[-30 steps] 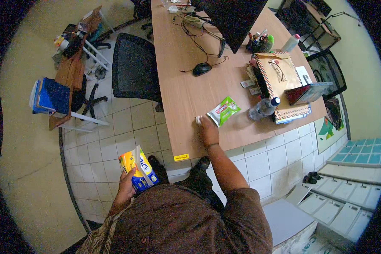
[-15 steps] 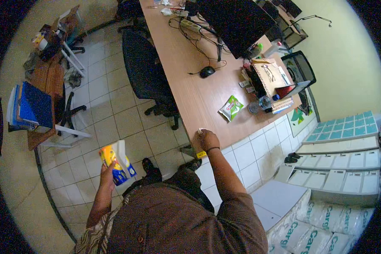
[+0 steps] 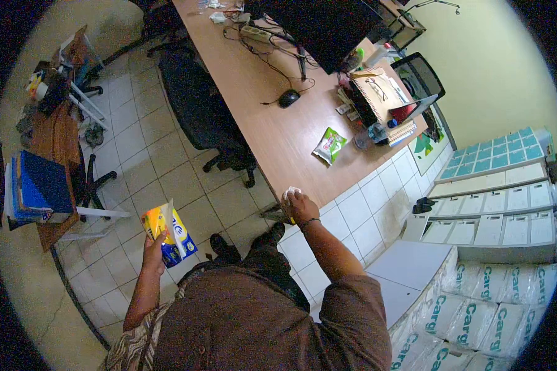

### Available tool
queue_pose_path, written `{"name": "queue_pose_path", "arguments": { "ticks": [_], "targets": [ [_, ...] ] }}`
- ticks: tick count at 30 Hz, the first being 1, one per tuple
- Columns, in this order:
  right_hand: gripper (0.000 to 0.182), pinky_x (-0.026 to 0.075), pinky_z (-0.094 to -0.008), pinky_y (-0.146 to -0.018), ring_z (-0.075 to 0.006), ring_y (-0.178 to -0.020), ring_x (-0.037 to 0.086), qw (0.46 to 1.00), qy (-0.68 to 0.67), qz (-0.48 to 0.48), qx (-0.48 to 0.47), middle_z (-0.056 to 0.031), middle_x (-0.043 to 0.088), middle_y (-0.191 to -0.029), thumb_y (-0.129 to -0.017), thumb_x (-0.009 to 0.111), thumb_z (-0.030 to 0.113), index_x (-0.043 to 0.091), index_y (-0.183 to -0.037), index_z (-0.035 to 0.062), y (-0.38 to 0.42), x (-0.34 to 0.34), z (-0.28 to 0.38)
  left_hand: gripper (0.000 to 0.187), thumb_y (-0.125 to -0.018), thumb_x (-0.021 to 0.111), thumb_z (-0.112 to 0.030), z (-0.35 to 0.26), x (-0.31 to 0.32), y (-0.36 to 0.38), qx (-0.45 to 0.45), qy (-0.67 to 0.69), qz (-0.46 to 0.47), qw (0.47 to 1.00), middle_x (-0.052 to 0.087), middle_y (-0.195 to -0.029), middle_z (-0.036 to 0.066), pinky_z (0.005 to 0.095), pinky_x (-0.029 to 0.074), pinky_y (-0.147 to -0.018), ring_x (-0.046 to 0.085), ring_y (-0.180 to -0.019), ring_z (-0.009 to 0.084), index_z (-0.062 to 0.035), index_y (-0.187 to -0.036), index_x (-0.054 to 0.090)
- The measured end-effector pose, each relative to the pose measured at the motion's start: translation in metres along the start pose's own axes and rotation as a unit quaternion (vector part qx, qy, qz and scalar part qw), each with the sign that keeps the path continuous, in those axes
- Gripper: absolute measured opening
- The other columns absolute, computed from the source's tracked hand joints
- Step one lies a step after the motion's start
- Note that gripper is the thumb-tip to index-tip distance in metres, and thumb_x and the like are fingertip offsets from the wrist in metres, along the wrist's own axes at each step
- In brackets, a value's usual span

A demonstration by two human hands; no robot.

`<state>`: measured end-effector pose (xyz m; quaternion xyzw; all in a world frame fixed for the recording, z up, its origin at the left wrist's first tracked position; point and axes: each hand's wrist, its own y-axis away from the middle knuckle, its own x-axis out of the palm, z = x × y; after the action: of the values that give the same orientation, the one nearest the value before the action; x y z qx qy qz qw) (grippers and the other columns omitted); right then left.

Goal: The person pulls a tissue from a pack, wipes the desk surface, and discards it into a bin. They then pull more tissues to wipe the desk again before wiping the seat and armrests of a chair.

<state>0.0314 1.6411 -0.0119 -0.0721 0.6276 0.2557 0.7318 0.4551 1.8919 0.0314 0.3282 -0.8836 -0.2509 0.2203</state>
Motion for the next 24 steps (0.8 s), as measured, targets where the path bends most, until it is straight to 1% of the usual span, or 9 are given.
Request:
{"name": "queue_pose_path", "arguments": {
  "ticks": [3, 6, 12, 13, 16, 18, 21, 22, 24],
  "targets": [
    [0.028, 0.055, -0.0461, -0.083, -0.0349, -0.106, 0.060, 0.989, 0.131, 0.042, -0.050, -0.0127, 0.060, -0.116, -0.092, 0.054, 0.022, 0.059, -0.120, 0.0201, -0.004, -0.042, 0.032, 0.033, -0.091, 0.066, -0.013, 0.007, 0.014, 0.007, -0.014, -0.026, 0.026, 0.999, 0.065, -0.113, 0.006, 0.0335, 0.051, -0.089, 0.065, -0.101, 0.0180, -0.0071, -0.121, 0.054],
    [0.027, 0.055, -0.0468, -0.084, -0.0346, -0.109, 0.058, 1.000, 0.026, 0.011, 0.009, -0.0129, 0.058, -0.113, -0.090, 0.056, 0.021, 0.059, -0.117, 0.0167, -0.018, -0.016, 0.006, 0.034, -0.090, 0.067, -0.013, 0.016, 0.024, 0.009, -0.027, -0.046, 0.030, 0.998, 0.064, -0.113, 0.006, 0.0326, 0.050, -0.089, 0.064, -0.100, 0.0176, -0.0054, -0.120, 0.053],
    [0.027, 0.052, -0.0449, -0.093, -0.0346, -0.115, 0.054, 0.998, -0.006, -0.060, 0.005, -0.0141, 0.053, -0.124, -0.090, 0.056, 0.021, 0.059, -0.114, 0.0083, -0.015, -0.005, 0.010, 0.035, -0.093, 0.064, -0.013, 0.034, 0.040, 0.016, 0.001, -0.082, 0.021, 0.996, 0.066, -0.114, 0.006, 0.0343, 0.051, -0.088, 0.064, -0.101, 0.0187, -0.0057, -0.125, 0.053],
    [0.027, 0.055, -0.0412, -0.088, -0.0354, -0.112, 0.055, 0.988, 0.015, -0.144, -0.060, -0.0158, 0.056, -0.120, -0.091, 0.057, 0.025, 0.058, -0.113, 0.0099, -0.012, 0.001, 0.010, 0.035, -0.093, 0.064, -0.013, 0.034, 0.046, 0.017, 0.002, -0.083, 0.021, 0.996, 0.066, -0.114, 0.006, 0.0343, 0.051, -0.088, 0.064, -0.101, 0.0187, -0.0057, -0.125, 0.053],
    [0.026, 0.051, -0.0390, -0.096, -0.0352, -0.119, 0.054, 0.977, 0.120, -0.107, -0.141, -0.0158, 0.056, -0.126, -0.091, 0.057, 0.023, 0.060, -0.114, 0.0109, -0.026, 0.063, -0.019, 0.036, -0.093, 0.065, -0.014, 0.035, 0.063, 0.022, -0.023, -0.052, 0.017, 0.998, 0.066, -0.114, 0.006, 0.0350, 0.051, -0.089, 0.065, -0.102, 0.0193, -0.0057, -0.126, 0.053],
    [0.028, 0.047, -0.0389, -0.102, -0.0315, -0.122, 0.053, 0.979, 0.012, -0.159, -0.125, -0.0133, 0.060, -0.119, -0.087, 0.055, 0.018, 0.064, -0.112, 0.0094, -0.014, 0.057, -0.024, 0.035, -0.091, 0.067, -0.014, 0.035, 0.079, 0.025, -0.019, -0.045, -0.012, 0.999, 0.065, -0.111, 0.006, 0.0326, 0.050, -0.087, 0.064, -0.098, 0.0175, -0.0055, -0.121, 0.052],
    [0.030, 0.047, -0.0363, -0.103, -0.0254, -0.125, 0.054, 0.986, -0.123, -0.022, -0.110, -0.0076, 0.057, -0.132, -0.088, 0.055, 0.015, 0.065, -0.116, 0.0136, 0.012, 0.022, -0.065, 0.035, -0.091, 0.067, -0.014, 0.034, 0.094, 0.029, -0.006, -0.057, 0.003, 0.998, 0.065, -0.112, 0.007, 0.0329, 0.050, -0.087, 0.063, -0.099, 0.0177, -0.0059, -0.122, 0.052],
    [0.029, 0.049, -0.0364, -0.100, -0.0262, -0.122, 0.056, 0.984, -0.134, -0.041, -0.109, -0.0085, 0.058, -0.131, -0.088, 0.056, 0.016, 0.066, -0.116, 0.0132, 0.008, 0.040, -0.094, 0.036, -0.091, 0.067, -0.013, 0.035, 0.099, 0.031, -0.002, -0.057, 0.009, 0.998, 0.065, -0.112, 0.007, 0.0330, 0.050, -0.087, 0.063, -0.099, 0.0177, -0.0059, -0.122, 0.051],
    [0.030, 0.050, -0.0366, -0.098, -0.0300, -0.117, 0.059, 0.962, -0.271, 0.023, 0.030, -0.0102, 0.060, -0.129, -0.093, 0.054, 0.019, 0.062, -0.120, 0.0097, 0.003, 0.013, -0.122, 0.035, -0.091, 0.067, -0.013, 0.035, 0.108, 0.035, 0.009, -0.059, -0.002, 0.998, 0.065, -0.112, 0.007, 0.0327, 0.050, -0.088, 0.063, -0.100, 0.0177, -0.0060, -0.122, 0.052]
  ]
}}
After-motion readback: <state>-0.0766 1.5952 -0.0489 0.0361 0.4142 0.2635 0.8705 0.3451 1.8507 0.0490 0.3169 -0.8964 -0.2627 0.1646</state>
